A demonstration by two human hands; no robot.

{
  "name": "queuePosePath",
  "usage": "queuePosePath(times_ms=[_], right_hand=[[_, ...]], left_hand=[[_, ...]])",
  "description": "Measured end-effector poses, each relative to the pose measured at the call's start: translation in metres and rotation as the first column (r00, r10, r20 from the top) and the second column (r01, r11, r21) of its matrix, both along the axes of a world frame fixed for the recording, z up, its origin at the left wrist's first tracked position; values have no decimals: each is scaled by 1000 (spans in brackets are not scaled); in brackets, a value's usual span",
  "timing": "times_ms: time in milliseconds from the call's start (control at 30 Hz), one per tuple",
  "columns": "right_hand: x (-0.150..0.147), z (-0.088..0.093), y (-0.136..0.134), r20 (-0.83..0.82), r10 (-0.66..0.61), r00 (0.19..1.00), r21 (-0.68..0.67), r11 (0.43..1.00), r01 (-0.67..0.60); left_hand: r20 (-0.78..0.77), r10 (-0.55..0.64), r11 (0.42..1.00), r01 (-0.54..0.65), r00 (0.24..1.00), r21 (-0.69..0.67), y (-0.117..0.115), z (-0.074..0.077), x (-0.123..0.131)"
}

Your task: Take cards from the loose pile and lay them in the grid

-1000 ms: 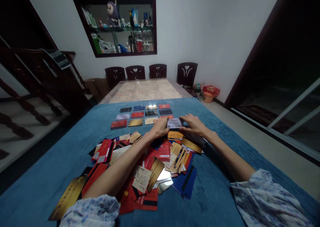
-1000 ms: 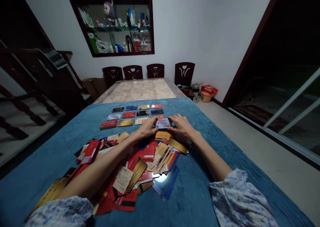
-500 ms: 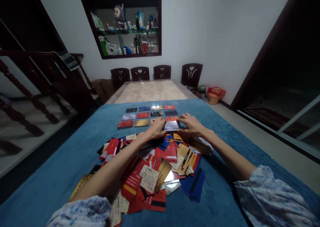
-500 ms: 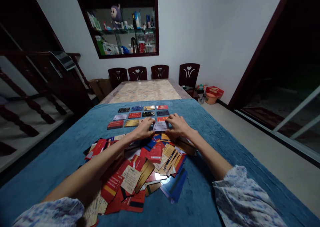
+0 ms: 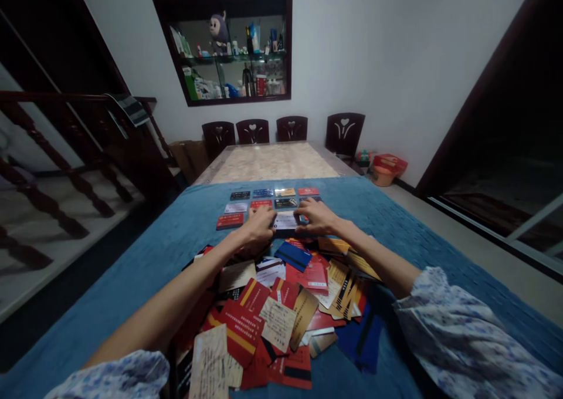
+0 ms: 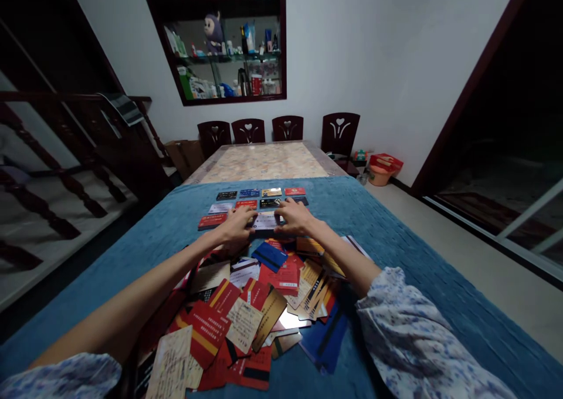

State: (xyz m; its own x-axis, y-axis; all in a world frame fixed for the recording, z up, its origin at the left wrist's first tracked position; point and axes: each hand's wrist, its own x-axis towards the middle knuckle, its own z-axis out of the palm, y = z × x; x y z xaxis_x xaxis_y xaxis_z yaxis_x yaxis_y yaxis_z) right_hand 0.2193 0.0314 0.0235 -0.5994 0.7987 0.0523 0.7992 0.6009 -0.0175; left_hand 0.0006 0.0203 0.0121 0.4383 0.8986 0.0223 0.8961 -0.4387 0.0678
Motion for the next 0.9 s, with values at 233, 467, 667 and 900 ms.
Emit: queuePosePath(times_ms=[233, 467, 667, 900], right_hand=[[-41, 6, 19, -2, 60, 998, 21, 998, -60], [-82, 10, 45, 25, 119, 993, 55, 991, -121], [-113, 12, 65, 45, 113, 993, 38, 993, -115], [-142, 17, 80, 60, 106, 993, 15, 994, -107]], left_hand=[[4, 76, 997, -76, 997, 27, 8, 6, -36], [-49, 148, 988, -145, 988, 47, 22, 15, -73], [-56, 206, 978, -203, 977, 58, 33, 23, -94], [-83, 248, 968, -245, 965, 50, 57, 23, -119]])
